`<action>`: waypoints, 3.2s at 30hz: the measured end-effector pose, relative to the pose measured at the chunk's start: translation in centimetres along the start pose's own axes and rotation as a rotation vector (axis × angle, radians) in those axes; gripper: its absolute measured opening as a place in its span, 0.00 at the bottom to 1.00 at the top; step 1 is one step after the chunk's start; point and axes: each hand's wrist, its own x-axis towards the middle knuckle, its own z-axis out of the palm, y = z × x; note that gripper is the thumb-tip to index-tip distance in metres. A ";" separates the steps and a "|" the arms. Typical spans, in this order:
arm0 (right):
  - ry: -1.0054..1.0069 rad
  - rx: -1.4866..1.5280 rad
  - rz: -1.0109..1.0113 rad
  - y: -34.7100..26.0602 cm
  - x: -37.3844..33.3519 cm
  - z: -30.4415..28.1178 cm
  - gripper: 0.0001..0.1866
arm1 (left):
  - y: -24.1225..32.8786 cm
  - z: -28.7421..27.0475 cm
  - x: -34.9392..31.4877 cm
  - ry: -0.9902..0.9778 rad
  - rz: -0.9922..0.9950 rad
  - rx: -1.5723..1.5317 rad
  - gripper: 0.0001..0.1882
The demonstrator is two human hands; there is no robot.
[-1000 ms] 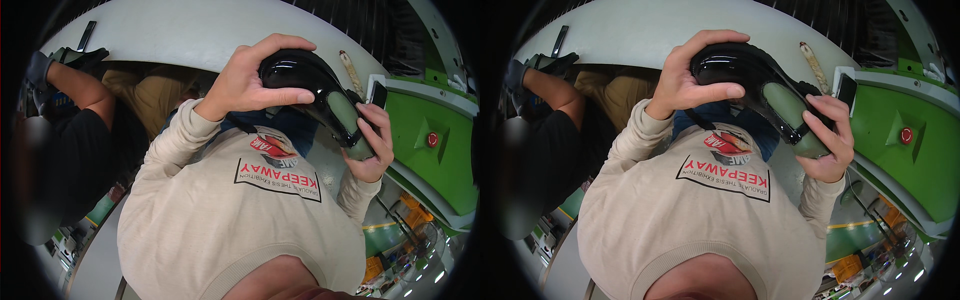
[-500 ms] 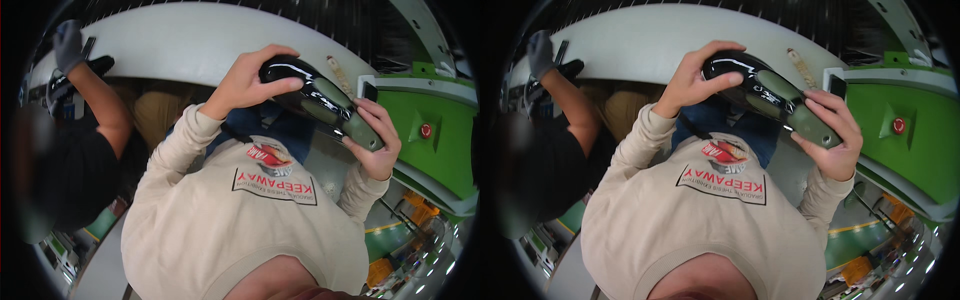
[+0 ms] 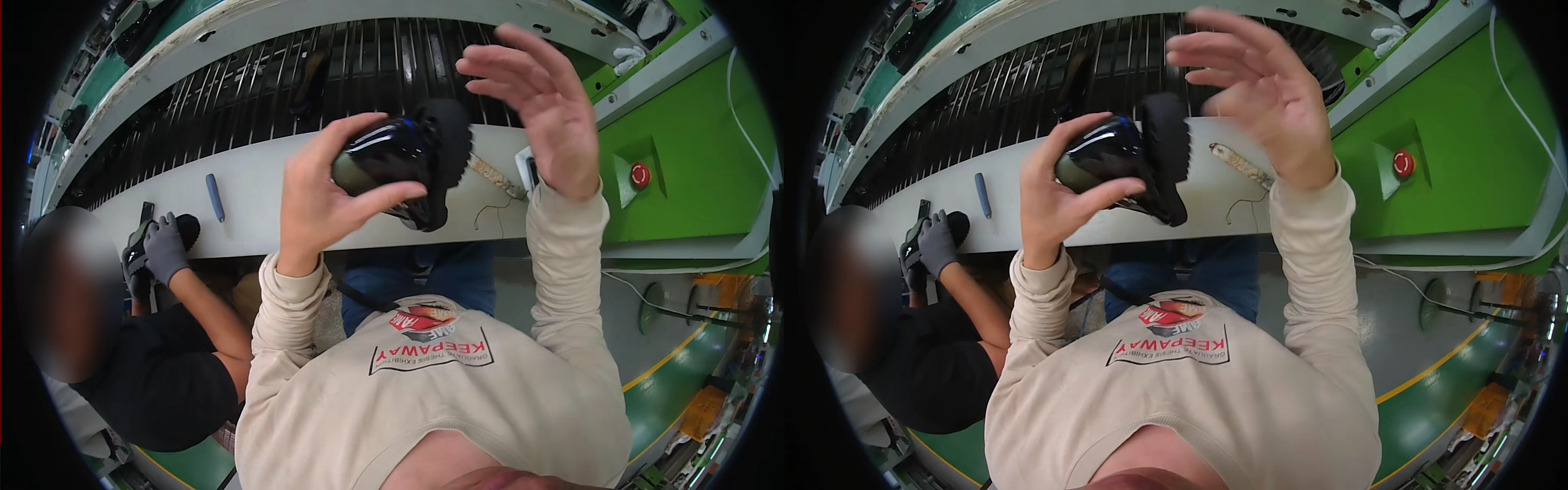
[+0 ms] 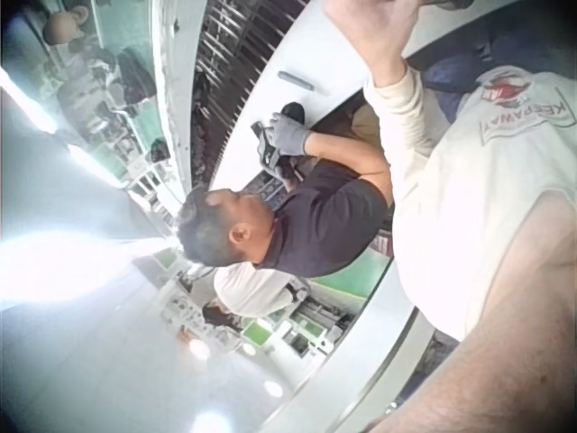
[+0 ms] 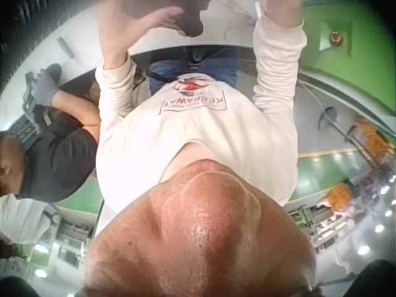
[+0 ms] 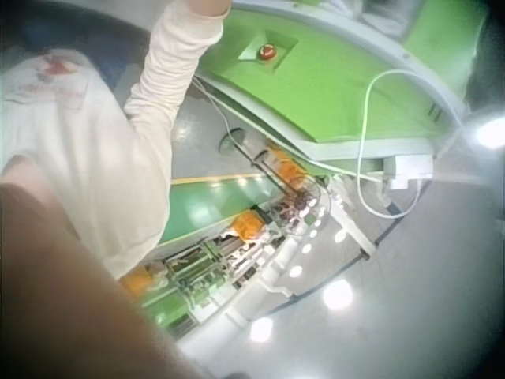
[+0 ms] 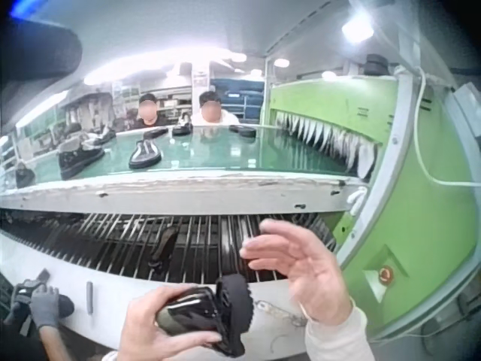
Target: Assembling and inspecting shoe components on a manufacturing conveyor belt.
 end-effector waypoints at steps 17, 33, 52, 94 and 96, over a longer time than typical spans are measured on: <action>0.152 0.301 0.293 3.6 -3.4 8.6 0.56 | 3.1 -2.1 3.0 -0.384 0.137 0.272 0.36; 0.445 0.405 0.270 3.2 -5.0 8.6 0.27 | 6.5 -1.2 4.0 -0.635 0.017 0.451 0.36; 0.289 0.063 0.245 1.4 -7.5 5.2 0.29 | 8.4 2.1 4.9 -0.702 0.219 0.625 0.40; 0.150 -0.268 -0.238 3.2 -8.3 6.8 0.13 | 6.8 1.8 -2.1 -0.280 0.178 0.475 0.35; 0.124 -0.308 -0.213 2.8 -8.2 7.1 0.14 | 6.8 1.3 -2.2 -0.286 0.157 0.464 0.36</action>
